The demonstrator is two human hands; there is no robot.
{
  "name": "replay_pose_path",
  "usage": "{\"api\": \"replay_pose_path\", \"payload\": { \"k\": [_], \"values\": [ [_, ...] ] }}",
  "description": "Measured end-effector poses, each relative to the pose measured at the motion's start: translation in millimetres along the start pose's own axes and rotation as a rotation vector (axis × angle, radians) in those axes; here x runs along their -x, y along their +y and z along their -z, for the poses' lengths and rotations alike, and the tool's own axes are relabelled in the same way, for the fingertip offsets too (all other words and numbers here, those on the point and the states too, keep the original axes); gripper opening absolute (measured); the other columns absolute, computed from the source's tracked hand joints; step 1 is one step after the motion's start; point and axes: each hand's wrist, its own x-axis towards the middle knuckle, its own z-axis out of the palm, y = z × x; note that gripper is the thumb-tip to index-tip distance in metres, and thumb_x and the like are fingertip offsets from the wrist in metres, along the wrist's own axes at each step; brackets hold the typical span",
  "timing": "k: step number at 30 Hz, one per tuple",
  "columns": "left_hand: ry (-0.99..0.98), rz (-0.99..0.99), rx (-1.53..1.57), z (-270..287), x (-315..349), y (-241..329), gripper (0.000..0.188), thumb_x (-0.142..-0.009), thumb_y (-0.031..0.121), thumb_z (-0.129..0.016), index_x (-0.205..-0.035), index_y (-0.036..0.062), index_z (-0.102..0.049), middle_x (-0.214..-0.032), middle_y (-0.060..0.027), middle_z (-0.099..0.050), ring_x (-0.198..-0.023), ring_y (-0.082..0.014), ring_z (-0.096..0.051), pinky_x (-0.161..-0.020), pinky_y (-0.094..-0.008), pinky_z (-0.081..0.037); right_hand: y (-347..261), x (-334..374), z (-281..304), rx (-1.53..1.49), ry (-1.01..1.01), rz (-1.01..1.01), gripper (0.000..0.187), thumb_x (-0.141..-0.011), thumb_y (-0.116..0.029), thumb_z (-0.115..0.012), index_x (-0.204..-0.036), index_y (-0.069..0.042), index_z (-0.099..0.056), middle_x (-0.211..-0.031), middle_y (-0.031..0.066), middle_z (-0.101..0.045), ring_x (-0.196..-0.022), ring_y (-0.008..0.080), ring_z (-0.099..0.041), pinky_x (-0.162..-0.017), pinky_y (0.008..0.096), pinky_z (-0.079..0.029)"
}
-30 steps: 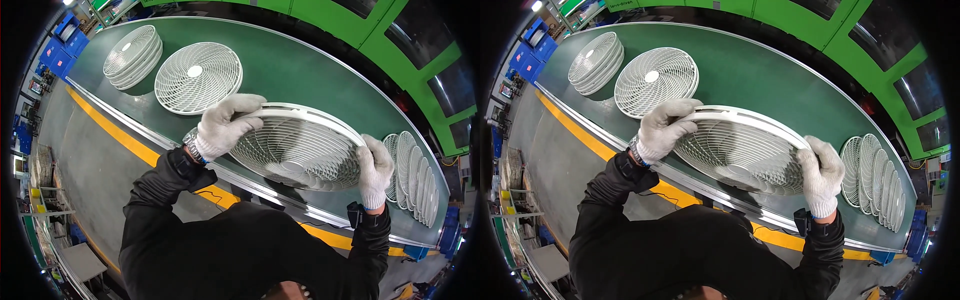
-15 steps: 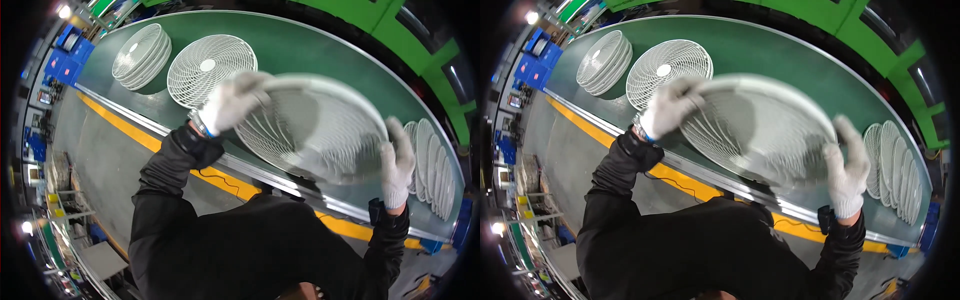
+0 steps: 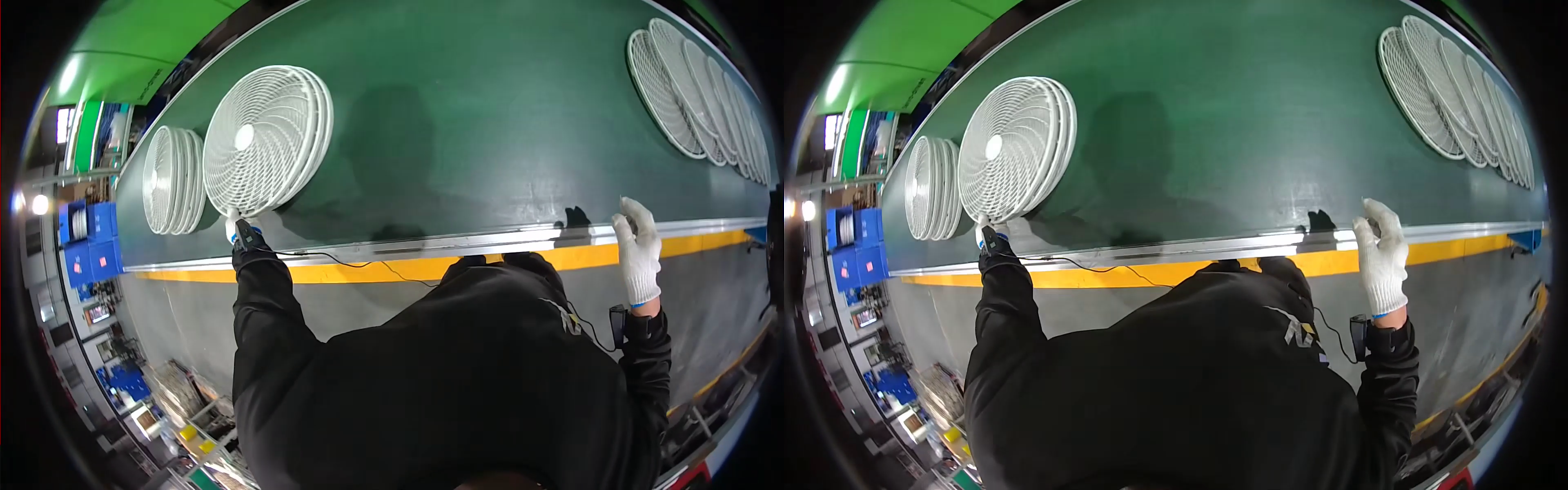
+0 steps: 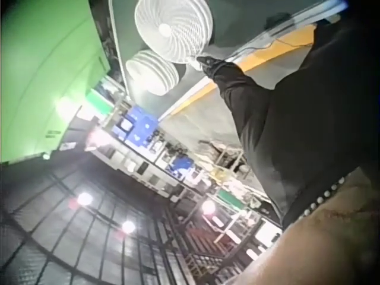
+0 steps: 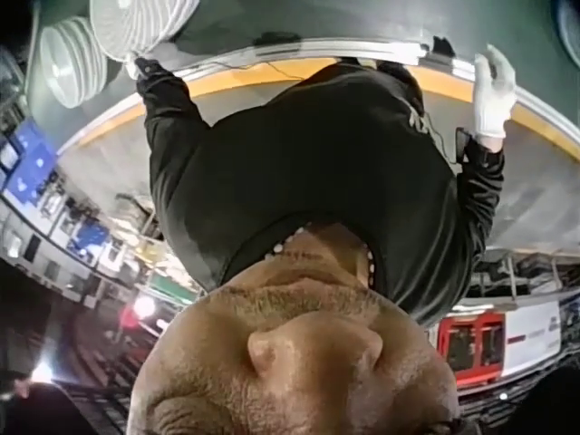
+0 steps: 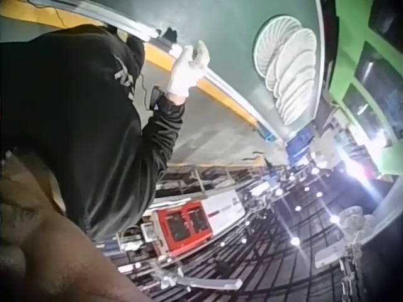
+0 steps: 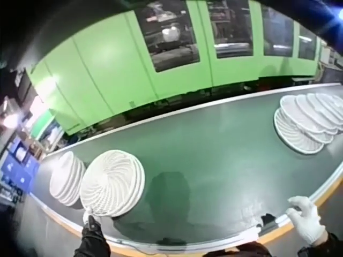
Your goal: The person assembles fan grilles on a conveyor belt by picking up individual covers, aligning them with others, and pressing them together by hand. They also turn grilles over, move stacks along the belt, and briefly handle a mobile phone.
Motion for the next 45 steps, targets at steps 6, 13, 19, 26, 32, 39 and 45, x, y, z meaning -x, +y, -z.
{"api": "replay_pose_path", "payload": {
  "k": [6, 13, 19, 26, 32, 39, 45],
  "values": [
    [0.098, -0.182, -0.714, 13, -17, 4, 0.045, -0.105, 0.026, -0.057, -0.137, -0.0049, -0.064, -0.133, -0.0165, -0.073, -0.119, -0.033, -0.071, -0.102, -0.0403, -0.054, 37, 20, -6, 0.067, -0.03, 0.014, 0.037, -0.1, -0.013, -0.07, -0.136, -0.002, -0.068, -0.127, 0.0101, -0.07, -0.105, 0.0171, -0.066, -0.099, 0.0318, -0.053],
    [0.363, -0.772, -1.172, -76, 95, -49, 0.051, -0.093, 0.027, -0.064, -0.135, -0.0002, -0.07, -0.132, -0.0236, -0.073, -0.121, -0.0353, -0.071, -0.108, -0.0407, -0.051, 82, 4, -7, 0.006, -0.099, 0.003, 0.038, -0.1, -0.014, -0.07, -0.136, -0.002, -0.067, -0.128, 0.0103, -0.069, -0.103, 0.0176, -0.067, -0.097, 0.0321, -0.054],
    [-0.279, -0.553, -0.837, -162, 232, -180, 0.037, -0.094, 0.019, -0.071, -0.128, 0.0032, -0.075, -0.115, -0.0151, -0.078, -0.106, -0.0249, -0.074, -0.095, -0.0381, -0.058, 145, -52, 22, -0.088, -0.165, 0.018, 0.038, -0.101, -0.013, -0.069, -0.137, -0.001, -0.066, -0.129, 0.0111, -0.068, -0.105, 0.0174, -0.067, -0.097, 0.0319, -0.055],
    [-0.685, -0.028, -0.785, -335, 467, -337, 0.037, -0.098, 0.015, -0.072, -0.131, -0.001, -0.071, -0.105, -0.0065, -0.074, -0.084, -0.0135, -0.07, -0.076, -0.029, -0.061, 278, -122, 122, -0.159, -0.083, -0.113, 0.038, -0.104, -0.011, -0.065, -0.14, 0.0, -0.064, -0.138, 0.0135, -0.067, -0.119, 0.0193, -0.065, -0.107, 0.0319, -0.05],
    [-0.922, 0.214, -0.798, -464, 606, -416, 0.042, -0.099, 0.012, -0.066, -0.138, -0.001, -0.063, -0.1, -0.0077, -0.07, -0.08, -0.0162, -0.068, -0.071, -0.0321, -0.059, 348, -208, 177, -0.231, -0.029, -0.175, 0.041, -0.105, -0.014, -0.066, -0.144, 0.0, -0.062, -0.142, 0.0142, -0.066, -0.127, 0.0215, -0.063, -0.112, 0.0336, -0.047],
    [-1.081, 0.516, -0.491, -551, 686, -471, 0.019, -0.1, 0.011, -0.064, -0.117, 0.005, -0.057, -0.103, -0.0082, -0.066, -0.089, -0.0238, -0.069, -0.083, -0.0398, -0.061, 349, -272, 211, 0.202, 0.133, 0.119, 0.043, -0.104, -0.015, -0.067, -0.145, -0.002, -0.062, -0.144, 0.0154, -0.065, -0.134, 0.0282, -0.06, -0.116, 0.038, -0.046],
    [-1.074, 0.548, -0.307, -558, 668, -526, 0.023, -0.101, 0.008, -0.067, -0.122, 0.0039, -0.058, -0.109, -0.0117, -0.067, -0.099, -0.0307, -0.07, -0.091, -0.0522, -0.061, 329, -297, 215, 0.408, 0.289, 0.45, 0.049, -0.094, -0.009, -0.074, -0.142, -0.006, -0.065, -0.144, 0.0185, -0.064, -0.136, 0.0364, -0.058, -0.116, 0.0453, -0.045]
  ]
}}
